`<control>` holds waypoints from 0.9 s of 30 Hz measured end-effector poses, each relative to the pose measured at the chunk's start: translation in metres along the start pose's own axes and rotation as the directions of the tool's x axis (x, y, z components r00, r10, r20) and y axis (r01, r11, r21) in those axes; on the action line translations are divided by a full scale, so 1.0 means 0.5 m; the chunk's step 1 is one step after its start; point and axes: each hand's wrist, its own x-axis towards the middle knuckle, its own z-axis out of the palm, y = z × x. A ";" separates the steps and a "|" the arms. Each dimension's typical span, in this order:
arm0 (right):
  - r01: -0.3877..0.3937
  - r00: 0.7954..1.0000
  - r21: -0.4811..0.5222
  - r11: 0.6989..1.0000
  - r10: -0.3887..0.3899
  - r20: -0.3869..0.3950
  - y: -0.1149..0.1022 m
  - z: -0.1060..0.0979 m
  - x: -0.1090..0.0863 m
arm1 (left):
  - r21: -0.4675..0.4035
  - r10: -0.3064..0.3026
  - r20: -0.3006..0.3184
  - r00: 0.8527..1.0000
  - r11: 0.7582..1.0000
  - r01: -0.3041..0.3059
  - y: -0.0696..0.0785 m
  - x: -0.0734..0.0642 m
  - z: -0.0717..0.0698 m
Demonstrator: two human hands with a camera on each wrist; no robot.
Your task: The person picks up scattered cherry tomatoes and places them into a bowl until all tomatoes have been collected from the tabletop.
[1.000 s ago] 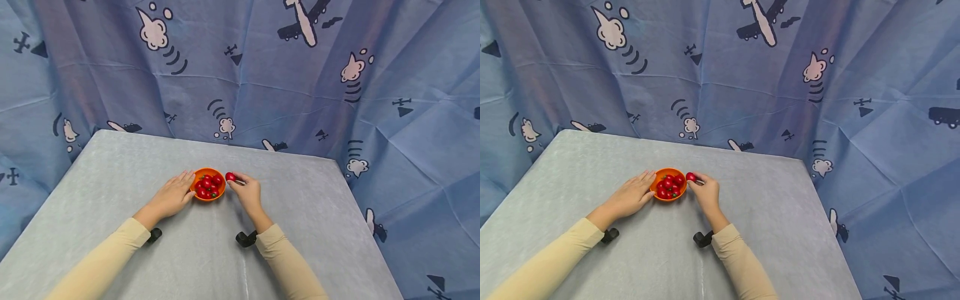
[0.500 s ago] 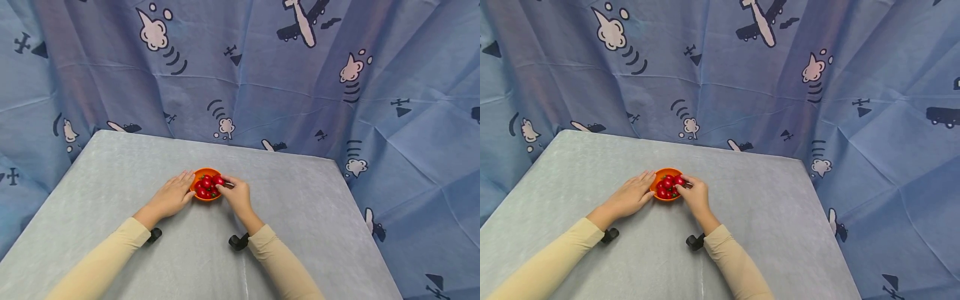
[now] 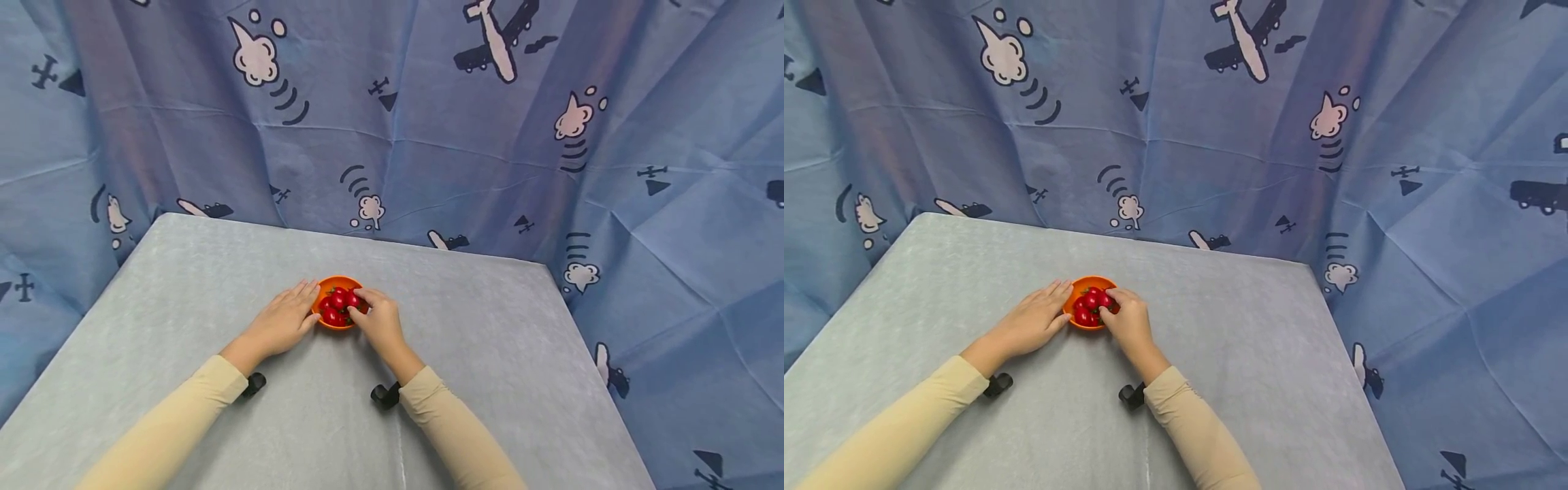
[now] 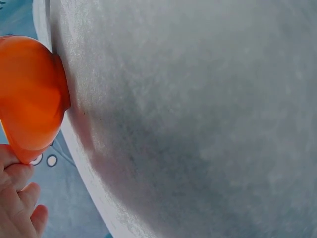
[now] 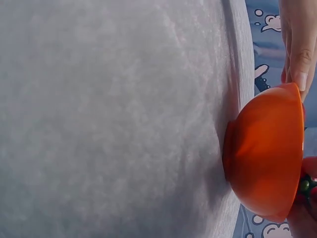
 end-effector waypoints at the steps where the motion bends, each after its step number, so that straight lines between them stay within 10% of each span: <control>1: -0.004 1.000 -0.005 1.000 0.004 0.003 0.001 0.000 0.000 | 0.002 0.001 0.001 1.000 1.000 -0.001 0.000 0.000 0.000; 14: -0.037 0.999 0.092 0.995 0.036 0.012 0.010 -0.015 -0.005 | -0.002 0.010 -0.005 1.000 1.000 -0.010 -0.001 0.004 0.005; 27: -0.036 0.983 0.163 0.986 0.064 -0.171 0.066 -0.075 -0.006 | -0.018 0.019 -0.005 1.000 1.000 -0.019 0.006 -0.001 -0.008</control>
